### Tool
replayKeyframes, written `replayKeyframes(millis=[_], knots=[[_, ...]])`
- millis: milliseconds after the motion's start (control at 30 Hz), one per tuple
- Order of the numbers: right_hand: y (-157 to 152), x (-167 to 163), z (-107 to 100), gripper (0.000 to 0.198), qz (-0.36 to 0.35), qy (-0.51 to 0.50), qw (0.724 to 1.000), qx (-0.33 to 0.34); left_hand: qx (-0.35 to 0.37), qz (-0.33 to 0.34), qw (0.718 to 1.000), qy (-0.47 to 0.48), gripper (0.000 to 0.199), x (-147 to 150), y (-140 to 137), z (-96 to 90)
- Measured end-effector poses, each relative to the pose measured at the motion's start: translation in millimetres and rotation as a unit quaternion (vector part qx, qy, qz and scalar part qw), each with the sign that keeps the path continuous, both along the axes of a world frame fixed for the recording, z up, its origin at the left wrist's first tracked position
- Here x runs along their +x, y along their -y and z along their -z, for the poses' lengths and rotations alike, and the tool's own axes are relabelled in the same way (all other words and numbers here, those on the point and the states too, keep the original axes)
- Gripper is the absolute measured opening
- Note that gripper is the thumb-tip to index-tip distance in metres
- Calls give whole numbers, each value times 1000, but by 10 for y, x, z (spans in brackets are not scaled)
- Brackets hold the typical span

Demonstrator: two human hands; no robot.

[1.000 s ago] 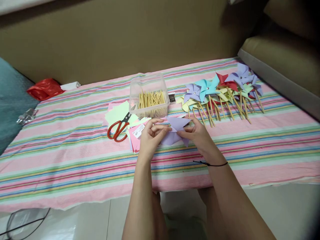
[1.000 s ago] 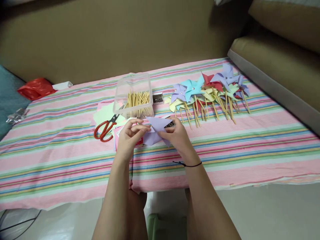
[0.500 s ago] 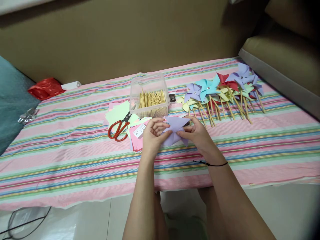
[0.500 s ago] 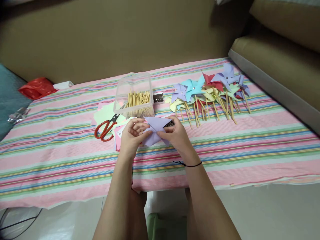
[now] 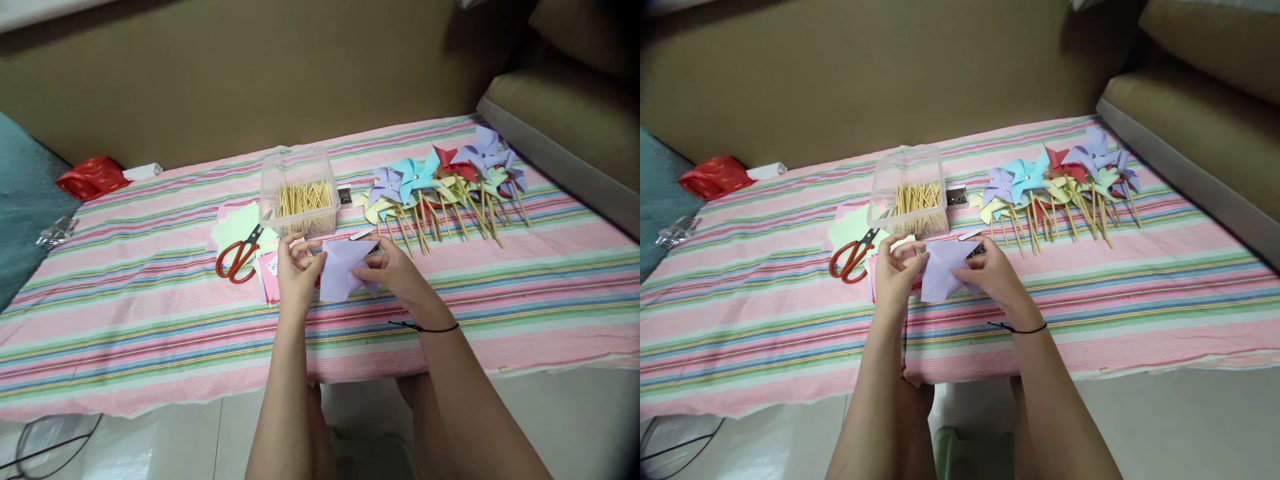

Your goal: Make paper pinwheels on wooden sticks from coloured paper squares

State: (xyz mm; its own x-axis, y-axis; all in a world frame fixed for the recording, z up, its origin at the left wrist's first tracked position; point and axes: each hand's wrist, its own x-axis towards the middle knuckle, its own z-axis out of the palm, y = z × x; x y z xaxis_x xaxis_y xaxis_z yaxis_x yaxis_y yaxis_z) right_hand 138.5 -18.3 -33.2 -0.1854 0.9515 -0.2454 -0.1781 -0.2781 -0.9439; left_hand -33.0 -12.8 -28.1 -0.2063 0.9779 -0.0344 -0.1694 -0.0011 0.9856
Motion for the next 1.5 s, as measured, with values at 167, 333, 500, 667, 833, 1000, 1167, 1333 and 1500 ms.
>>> replayKeyframes(millis=[167,333,500,667,833,1000,1167,1333,1500], knots=[[-19,55,19,57,32,0,999,-13,2,137,988,-65,12,-153,40,-49],[-25,128,24,63,60,0,998,-30,5,286,956,-71,36,-286,142,-115],[-16,145,18,66,47,0,998,-28,1,290,947,-139,16,-307,175,-111],[-13,115,-3,57,20,1,1000,-14,41,250,953,-166,7,-318,153,-104],[-23,75,16,55,-4,-12,1000,3,47,227,961,-150,11,-227,122,-72],[-27,61,71,55,-3,-8,1000,15,62,209,968,-128,8,-66,76,-9],[-23,57,108,49,-2,-9,999,37,59,175,977,-106,10,27,52,21],[-10,46,112,49,8,-7,999,35,45,159,980,-114,13,57,49,21],[-15,42,102,50,6,-5,999,38,7,151,985,-77,24,87,64,24]])
